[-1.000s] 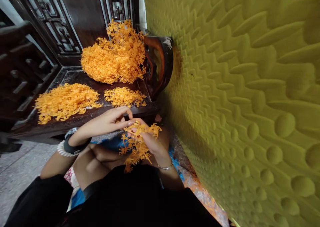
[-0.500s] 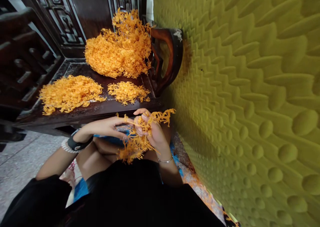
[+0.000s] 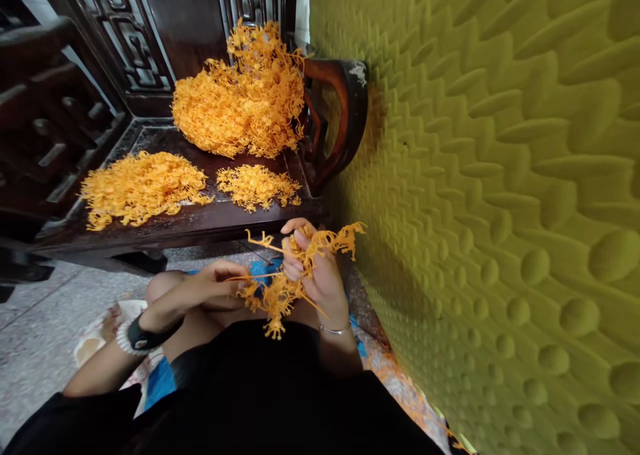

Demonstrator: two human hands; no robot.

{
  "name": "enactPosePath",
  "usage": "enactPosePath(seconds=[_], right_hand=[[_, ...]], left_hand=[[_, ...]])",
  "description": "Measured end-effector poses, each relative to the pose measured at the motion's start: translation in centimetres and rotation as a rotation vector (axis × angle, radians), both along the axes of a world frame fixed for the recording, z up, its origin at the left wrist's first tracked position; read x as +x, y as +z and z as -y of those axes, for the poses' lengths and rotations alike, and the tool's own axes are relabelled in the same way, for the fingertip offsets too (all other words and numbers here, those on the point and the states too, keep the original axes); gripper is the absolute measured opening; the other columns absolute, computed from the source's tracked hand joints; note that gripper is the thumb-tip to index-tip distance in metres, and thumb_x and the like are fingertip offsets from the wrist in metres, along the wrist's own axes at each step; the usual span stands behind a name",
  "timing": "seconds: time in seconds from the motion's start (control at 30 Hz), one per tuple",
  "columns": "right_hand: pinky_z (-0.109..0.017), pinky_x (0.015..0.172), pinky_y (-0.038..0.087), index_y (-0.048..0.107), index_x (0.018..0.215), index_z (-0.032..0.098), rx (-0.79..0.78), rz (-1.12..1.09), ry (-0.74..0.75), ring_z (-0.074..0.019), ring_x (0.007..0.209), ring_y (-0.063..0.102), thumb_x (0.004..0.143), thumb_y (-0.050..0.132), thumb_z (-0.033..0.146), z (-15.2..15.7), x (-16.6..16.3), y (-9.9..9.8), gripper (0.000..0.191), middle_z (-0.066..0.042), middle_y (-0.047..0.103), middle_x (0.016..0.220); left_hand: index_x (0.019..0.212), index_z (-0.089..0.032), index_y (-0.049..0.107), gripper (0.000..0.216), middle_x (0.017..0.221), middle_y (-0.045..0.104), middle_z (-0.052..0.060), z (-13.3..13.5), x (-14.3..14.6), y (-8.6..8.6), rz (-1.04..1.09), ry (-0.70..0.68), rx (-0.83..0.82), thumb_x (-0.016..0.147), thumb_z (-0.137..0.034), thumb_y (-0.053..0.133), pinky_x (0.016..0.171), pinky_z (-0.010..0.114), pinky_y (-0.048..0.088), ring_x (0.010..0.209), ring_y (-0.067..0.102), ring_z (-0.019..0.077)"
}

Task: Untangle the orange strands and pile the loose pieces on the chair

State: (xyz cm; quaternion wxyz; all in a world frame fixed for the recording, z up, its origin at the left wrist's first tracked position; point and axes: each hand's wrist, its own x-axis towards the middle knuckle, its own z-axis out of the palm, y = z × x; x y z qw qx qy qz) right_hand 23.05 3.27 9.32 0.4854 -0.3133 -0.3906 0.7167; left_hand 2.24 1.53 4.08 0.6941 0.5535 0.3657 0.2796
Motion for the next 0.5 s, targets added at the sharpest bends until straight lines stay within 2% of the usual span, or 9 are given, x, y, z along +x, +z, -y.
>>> enactPosePath(seconds=[0.1, 0.2, 0.27, 0.37, 0.43, 0.5], right_hand=[[-0.016, 0.036, 0.018, 0.05, 0.089, 0.024, 0.036, -0.032, -0.098, -0.0043, 0.034, 0.017, 0.084, 0.06, 0.04, -0.1, -0.4, -0.1, 0.019, 0.012, 0.033, 0.045], [-0.017, 0.035, 0.017, 0.05, 0.088, 0.024, 0.034, -0.056, -0.118, -0.0046, 0.034, 0.016, 0.084, 0.06, 0.037, -0.3, -0.8, -0.4, 0.017, 0.012, 0.034, 0.043], [-0.017, 0.035, 0.016, 0.049, 0.087, 0.024, 0.033, -0.07, -0.124, -0.0045, 0.034, 0.014, 0.084, 0.06, 0.036, -0.3, -1.1, -0.6, 0.016, 0.012, 0.033, 0.043], [-0.017, 0.035, 0.013, 0.049, 0.087, 0.025, 0.032, -0.093, -0.158, -0.0048, 0.034, 0.012, 0.086, 0.058, 0.037, -0.4, -1.4, -0.9, 0.016, 0.012, 0.031, 0.043], [-0.018, 0.035, 0.012, 0.048, 0.085, 0.025, 0.017, -0.109, -0.175, -0.005, 0.034, 0.011, 0.085, 0.058, 0.037, -0.5, -1.4, -1.1, 0.015, 0.012, 0.031, 0.044], [-0.017, 0.035, 0.013, 0.048, 0.083, 0.024, -0.011, -0.143, -0.159, -0.0051, 0.035, 0.01, 0.085, 0.059, 0.035, -0.6, -1.3, -1.3, 0.016, 0.011, 0.031, 0.044]], left_hand=[[0.1, -0.02, 0.07, 0.038, 0.099, 0.072, 0.008, 0.9, 0.8, -1.8, 0.267, 0.142, -0.278, 0.085, -0.052, 0.058, 0.085, 0.035, 0.054, 0.091, 0.068, 0.0201], [0.114, -0.015, 0.064, 0.071, 0.118, 0.067, 0.016, 1.1, 2.2, -3.1, 0.504, 0.229, -0.38, 0.086, -0.072, 0.033, 0.1, 0.044, 0.047, 0.115, 0.061, 0.0277], [0.128, -0.015, 0.056, 0.083, 0.13, 0.06, 0.016, 1.1, 3.2, -3.6, 0.606, 0.316, -0.354, 0.084, -0.078, 0.025, 0.105, 0.047, 0.042, 0.125, 0.054, 0.0297], [0.14, -0.021, 0.041, 0.096, 0.139, 0.053, 0.013, 1.2, 4.7, -4.0, 0.69, 0.39, -0.289, 0.076, -0.088, 0.016, 0.104, 0.048, 0.043, 0.128, 0.051, 0.0303], [0.137, -0.025, 0.043, 0.1, 0.138, 0.054, 0.012, 1.4, 5.5, -4.5, 0.621, 0.397, -0.178, 0.07, -0.091, 0.01, 0.099, 0.048, 0.047, 0.125, 0.054, 0.0307], [0.132, -0.026, 0.048, 0.096, 0.13, 0.06, 0.011, 1.7, 5.8, -5.0, 0.37, 0.435, 0.058, 0.072, -0.09, 0.01, 0.092, 0.045, 0.051, 0.119, 0.058, 0.0293]])
